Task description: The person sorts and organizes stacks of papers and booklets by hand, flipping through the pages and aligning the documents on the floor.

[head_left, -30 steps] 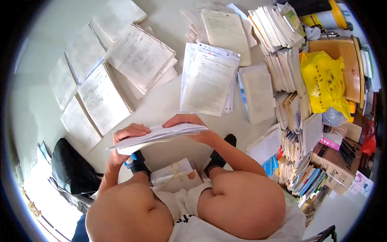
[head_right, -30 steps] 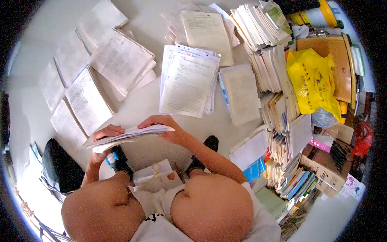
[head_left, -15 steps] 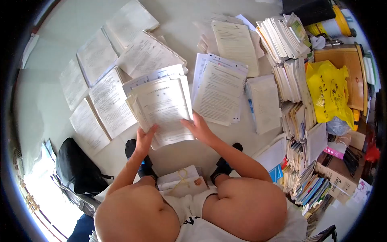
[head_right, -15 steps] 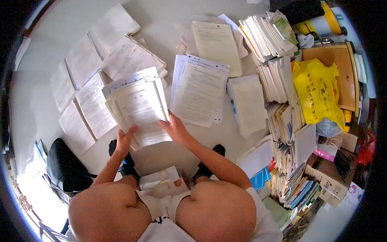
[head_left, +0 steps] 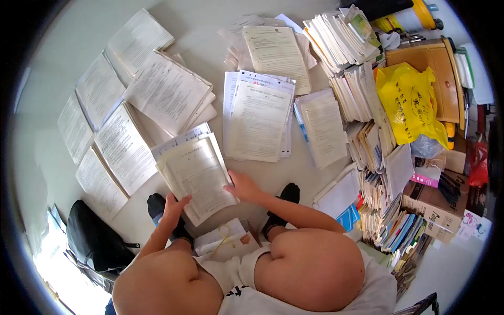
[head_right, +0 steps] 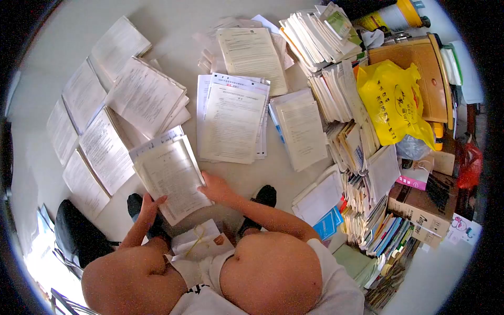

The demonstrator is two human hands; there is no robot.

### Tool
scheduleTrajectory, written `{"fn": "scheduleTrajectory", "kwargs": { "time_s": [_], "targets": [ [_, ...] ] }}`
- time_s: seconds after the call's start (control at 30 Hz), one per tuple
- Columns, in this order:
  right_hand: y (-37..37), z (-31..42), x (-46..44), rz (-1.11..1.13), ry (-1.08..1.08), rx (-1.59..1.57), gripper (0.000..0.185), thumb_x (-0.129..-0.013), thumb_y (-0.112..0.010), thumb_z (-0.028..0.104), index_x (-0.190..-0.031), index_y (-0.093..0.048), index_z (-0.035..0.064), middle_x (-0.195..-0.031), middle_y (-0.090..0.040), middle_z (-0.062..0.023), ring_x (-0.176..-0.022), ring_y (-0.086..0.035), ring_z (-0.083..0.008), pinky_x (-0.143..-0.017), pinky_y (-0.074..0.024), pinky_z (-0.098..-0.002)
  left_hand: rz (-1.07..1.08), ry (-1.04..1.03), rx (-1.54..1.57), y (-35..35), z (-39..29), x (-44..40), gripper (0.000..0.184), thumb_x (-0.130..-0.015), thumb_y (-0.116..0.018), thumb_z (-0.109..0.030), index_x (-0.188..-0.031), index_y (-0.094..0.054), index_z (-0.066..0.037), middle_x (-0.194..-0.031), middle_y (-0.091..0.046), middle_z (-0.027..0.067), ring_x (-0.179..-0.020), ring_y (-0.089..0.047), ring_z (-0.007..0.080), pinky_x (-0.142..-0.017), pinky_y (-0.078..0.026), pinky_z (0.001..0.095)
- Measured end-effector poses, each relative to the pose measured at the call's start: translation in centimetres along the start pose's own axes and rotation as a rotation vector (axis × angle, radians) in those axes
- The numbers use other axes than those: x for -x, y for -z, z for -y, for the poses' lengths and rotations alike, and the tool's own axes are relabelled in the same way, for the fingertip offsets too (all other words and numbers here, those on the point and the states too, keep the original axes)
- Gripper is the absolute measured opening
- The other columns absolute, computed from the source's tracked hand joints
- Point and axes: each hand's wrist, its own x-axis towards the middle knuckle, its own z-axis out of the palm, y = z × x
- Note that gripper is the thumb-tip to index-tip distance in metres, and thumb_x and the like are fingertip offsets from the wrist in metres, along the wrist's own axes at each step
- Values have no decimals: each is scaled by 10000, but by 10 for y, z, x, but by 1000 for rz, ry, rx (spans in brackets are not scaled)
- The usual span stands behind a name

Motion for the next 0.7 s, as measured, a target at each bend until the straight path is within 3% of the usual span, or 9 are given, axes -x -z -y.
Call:
{"fn": "scheduleTrajectory", "kwargs": {
  "time_s": [0.13,0.2,0.23,0.3,0.37,0.43,0.5,0.57,0.7],
  "targets": [
    [0,-2,11,-30,-17,178,401,-876,-712,309,-1112,-573,17,-860,-679,-208,-818,-663,-399,-745,-513,-483,-32,-50,300,2,-14,4,342,-905,-646,-44,-1230,-582,42,-1166,-667,132,-1049,-627,185,-902,-515,347],
    [18,1,14,78,-7,228,365,-893,-690,333,-1074,-593,31,-862,-674,-187,-836,-663,-386,-747,-515,-474,-236,-331,27,16,-10,-2,343,-925,-585,-12,-1265,-554,14,-1219,-637,124,-1111,-607,192,-929,-511,351],
    [34,9,14,74,-5,224,365,-893,-690,333,-1074,-593,31,-862,-674,-187,-836,-663,-386,-747,-515,-474,-235,-334,22,9,-30,5,343,-925,-585,-12,-1265,-554,14,-1219,-637,124,-1111,-607,192,-929,-511,351],
    [74,16,6,-125,-62,122,357,-889,-693,302,-1111,-567,52,-960,-681,-178,-915,-660,-394,-792,-511,-517,-510,-475,-312,-3,-68,16,331,-939,-551,-4,-1270,-548,-5,-1216,-624,108,-1139,-601,203,-957,-504,349],
    [108,2,-4,-443,-66,67,346,-880,-711,234,-1127,-559,46,-1006,-649,-177,-974,-638,-380,-834,-500,-497,-453,-522,-360,-5,-74,0,348,-942,-539,19,-1288,-538,-17,-1228,-619,103,-1157,-603,215,-981,-500,348],
    [132,-33,-19,-805,38,329,383,-869,-719,179,-1170,-541,21,-1129,-594,-190,-1084,-582,-377,-913,-470,-483,-227,-553,-259,-26,-90,-21,378,-928,-553,50,-1300,-532,-12,-1257,-609,114,-1172,-602,222,-979,-513,359],
    [157,-57,-24,-905,-39,367,504,-859,-727,200,-1253,-506,-23,-1217,-539,-226,-1166,-517,-391,-979,-429,-482,-81,-523,-197,-55,-106,-51,411,-919,-565,67,-1319,-521,-14,-1299,-589,118,-1212,-588,237,-980,-520,373],
    [156,-92,-31,-898,-87,321,556,-849,-738,209,-1282,-490,-35,-1205,-536,-229,-1155,-513,-393,-989,-424,-480,23,-609,-265,-82,-114,-82,448,-918,-582,43,-1352,-487,-12,-1327,-564,142,-1248,-572,258,-985,-523,377],
    [145,-122,-36,-908,-113,346,681,-821,-767,219,-1350,-446,-67,-1166,-540,-230,-1135,-513,-376,-1008,-417,-469,60,-713,-427,-119,-120,-142,605,-910,-632,-39,-1452,-366,0,-1339,-541,193,-1234,-575,287,-993,-518,404]
  ]
}}
